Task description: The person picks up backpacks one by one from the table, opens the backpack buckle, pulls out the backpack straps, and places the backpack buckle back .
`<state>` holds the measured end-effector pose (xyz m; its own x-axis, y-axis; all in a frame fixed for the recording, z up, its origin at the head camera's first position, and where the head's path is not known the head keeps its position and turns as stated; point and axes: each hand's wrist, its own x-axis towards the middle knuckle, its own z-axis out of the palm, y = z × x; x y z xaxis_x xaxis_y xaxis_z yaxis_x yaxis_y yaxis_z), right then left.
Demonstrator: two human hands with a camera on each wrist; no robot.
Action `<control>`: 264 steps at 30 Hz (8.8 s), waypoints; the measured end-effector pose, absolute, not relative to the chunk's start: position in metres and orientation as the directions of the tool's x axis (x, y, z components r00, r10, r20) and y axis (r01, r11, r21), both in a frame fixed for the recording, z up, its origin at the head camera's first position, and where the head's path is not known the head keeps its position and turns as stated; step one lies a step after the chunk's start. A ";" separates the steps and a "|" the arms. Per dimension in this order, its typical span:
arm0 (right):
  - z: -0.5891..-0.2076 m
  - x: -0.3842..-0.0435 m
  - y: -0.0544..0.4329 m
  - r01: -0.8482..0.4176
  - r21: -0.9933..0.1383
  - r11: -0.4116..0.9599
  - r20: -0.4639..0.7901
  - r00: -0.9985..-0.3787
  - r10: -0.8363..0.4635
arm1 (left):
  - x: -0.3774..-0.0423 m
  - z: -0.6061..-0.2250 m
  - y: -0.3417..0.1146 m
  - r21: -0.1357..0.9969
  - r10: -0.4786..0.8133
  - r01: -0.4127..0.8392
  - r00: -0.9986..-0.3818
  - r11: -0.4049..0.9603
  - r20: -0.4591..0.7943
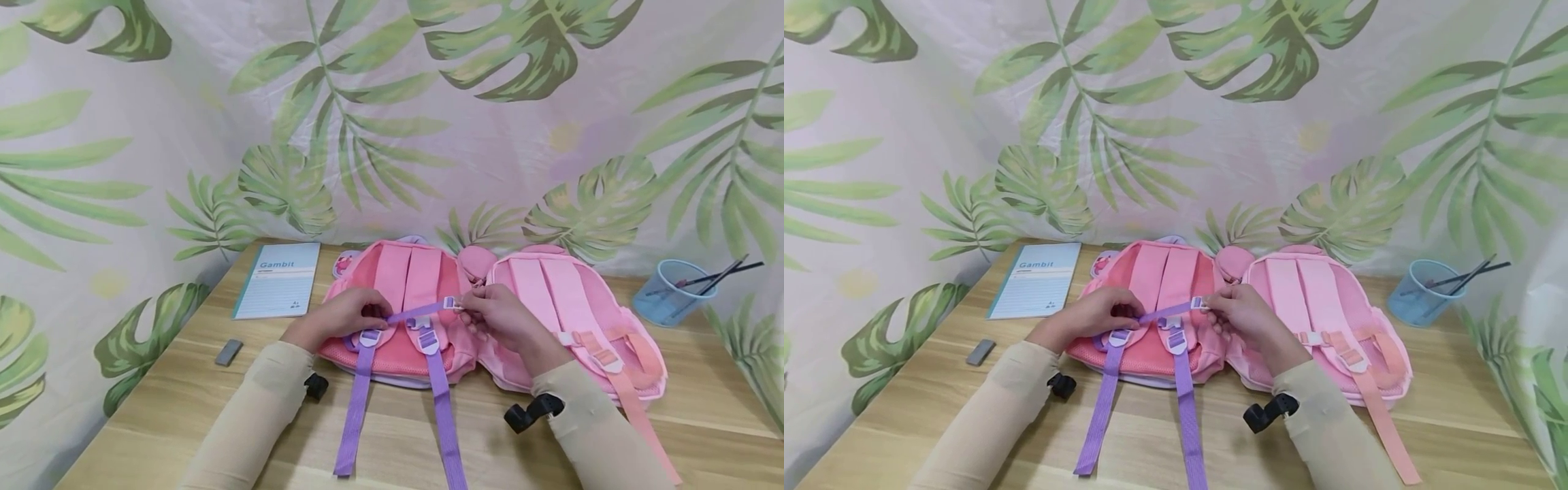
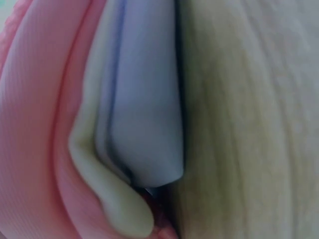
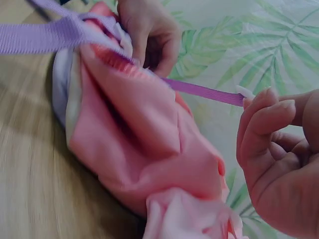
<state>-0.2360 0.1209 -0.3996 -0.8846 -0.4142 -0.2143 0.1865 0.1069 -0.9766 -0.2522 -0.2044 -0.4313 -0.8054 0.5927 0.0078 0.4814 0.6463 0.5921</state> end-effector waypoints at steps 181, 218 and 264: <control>-0.414 -0.212 0.340 -0.303 -0.457 0.837 -0.025 -0.936 -0.352 | -0.261 -0.427 0.086 0.471 0.700 0.607 -0.714 0.639 -0.029; -0.411 -0.213 0.308 -0.276 -0.581 0.766 -0.029 -0.933 -0.358 | -0.273 -0.398 0.077 0.518 0.749 0.676 -0.655 0.524 0.097; -0.392 -0.223 0.313 0.181 -0.928 0.324 -0.257 -0.943 -0.210 | -0.276 -0.403 0.076 0.632 0.712 0.629 -0.682 0.453 0.168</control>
<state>-0.2228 0.3125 -0.3917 -0.9432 -0.2103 -0.2572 0.1809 0.3244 -0.9285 -0.2760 0.0759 -0.4028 -0.6817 0.7121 0.1678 0.6290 0.4533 0.6316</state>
